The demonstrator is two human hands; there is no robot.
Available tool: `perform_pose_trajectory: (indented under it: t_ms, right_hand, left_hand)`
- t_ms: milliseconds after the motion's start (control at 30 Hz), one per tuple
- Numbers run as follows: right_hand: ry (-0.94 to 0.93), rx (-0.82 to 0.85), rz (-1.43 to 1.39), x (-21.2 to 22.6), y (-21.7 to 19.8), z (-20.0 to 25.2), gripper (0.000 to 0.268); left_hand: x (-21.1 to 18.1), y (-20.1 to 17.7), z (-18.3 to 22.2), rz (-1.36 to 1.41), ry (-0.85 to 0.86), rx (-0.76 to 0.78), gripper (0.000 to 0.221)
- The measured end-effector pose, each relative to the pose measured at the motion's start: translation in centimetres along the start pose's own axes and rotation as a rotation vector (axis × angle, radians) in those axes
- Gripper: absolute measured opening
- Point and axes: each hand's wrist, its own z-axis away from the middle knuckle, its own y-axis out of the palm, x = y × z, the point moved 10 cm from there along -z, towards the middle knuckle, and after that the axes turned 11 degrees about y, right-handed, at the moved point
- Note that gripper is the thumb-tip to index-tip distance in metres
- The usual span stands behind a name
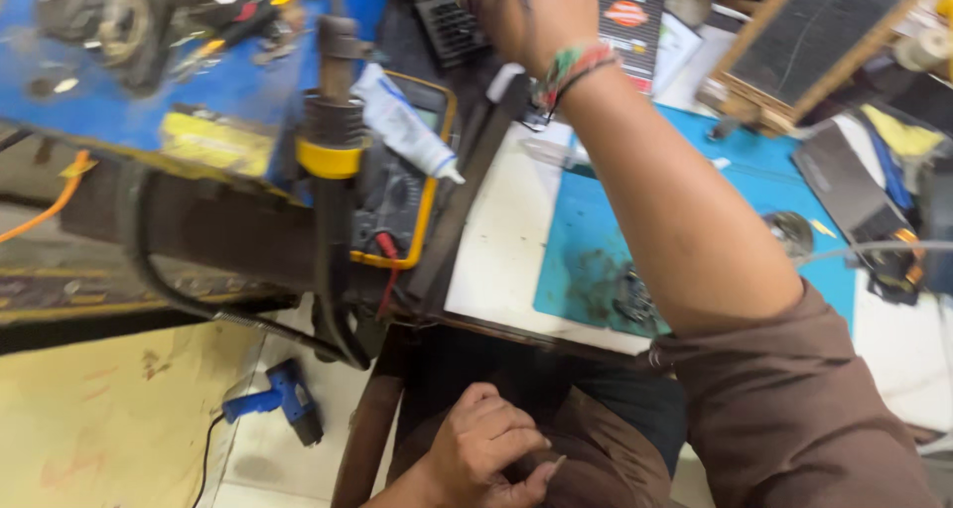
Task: The person uses a soldering iron and tweezers to manipulate components on a circuit board, applying heat to specific points and adjusting small parts.
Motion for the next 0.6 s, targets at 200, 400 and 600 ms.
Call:
perform_pose_trajectory:
  t_ms: [200,400,600]
  right_hand:
    - [0.188,-0.169,-0.326,-0.3,-16.4,7.1,0.012]
    - [0.534,-0.207,-0.455,-8.8,-28.1,18.1,0.016]
    - [0.850,-0.027,-0.304,-12.5,-29.7,29.3,0.021]
  left_hand:
    - [-1.0,2.4,-4.8,-0.025,0.157,0.056,0.022]
    - [0.8,3.4,-10.9,-0.383,0.002,0.095,0.039]
    - [3.2,5.1,-14.1,-0.555,-0.129,0.194,0.060]
